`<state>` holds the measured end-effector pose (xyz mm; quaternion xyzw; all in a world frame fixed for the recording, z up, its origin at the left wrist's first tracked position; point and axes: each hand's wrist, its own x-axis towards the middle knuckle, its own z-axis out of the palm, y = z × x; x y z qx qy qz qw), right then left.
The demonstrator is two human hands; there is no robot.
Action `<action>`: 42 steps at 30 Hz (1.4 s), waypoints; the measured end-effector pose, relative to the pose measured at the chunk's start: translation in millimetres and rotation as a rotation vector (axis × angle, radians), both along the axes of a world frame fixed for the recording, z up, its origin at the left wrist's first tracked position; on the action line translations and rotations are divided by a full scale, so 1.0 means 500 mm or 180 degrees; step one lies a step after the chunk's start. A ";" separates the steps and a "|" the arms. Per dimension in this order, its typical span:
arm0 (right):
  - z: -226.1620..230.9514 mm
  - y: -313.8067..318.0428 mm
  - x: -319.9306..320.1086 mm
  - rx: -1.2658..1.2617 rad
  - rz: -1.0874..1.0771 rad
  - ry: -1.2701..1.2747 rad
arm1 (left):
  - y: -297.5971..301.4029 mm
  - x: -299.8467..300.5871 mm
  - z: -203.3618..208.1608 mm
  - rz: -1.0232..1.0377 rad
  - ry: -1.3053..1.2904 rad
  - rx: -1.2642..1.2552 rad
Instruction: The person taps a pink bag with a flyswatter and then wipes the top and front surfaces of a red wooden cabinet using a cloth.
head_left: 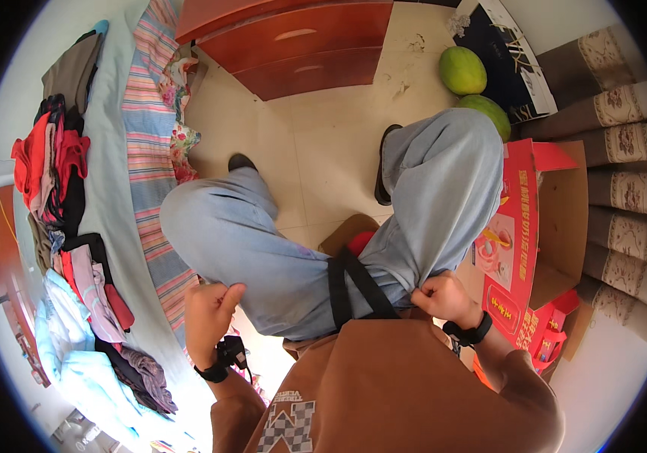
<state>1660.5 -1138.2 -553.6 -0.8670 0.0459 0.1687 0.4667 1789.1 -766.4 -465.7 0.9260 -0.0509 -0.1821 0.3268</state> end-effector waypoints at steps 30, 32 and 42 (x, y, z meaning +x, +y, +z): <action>-0.001 0.020 0.006 0.0205 -0.0179 0.0445 | -0.074 0.221 0.022 -0.0848 -0.0453 -0.0524; 0.001 0.019 0.011 0.0184 -0.0148 0.0536 | -0.106 0.280 0.065 -0.1026 -0.0706 -0.0543; -0.004 0.014 0.022 0.0354 -0.0288 0.0367 | -0.173 0.371 0.091 -0.1489 -0.0950 -0.0621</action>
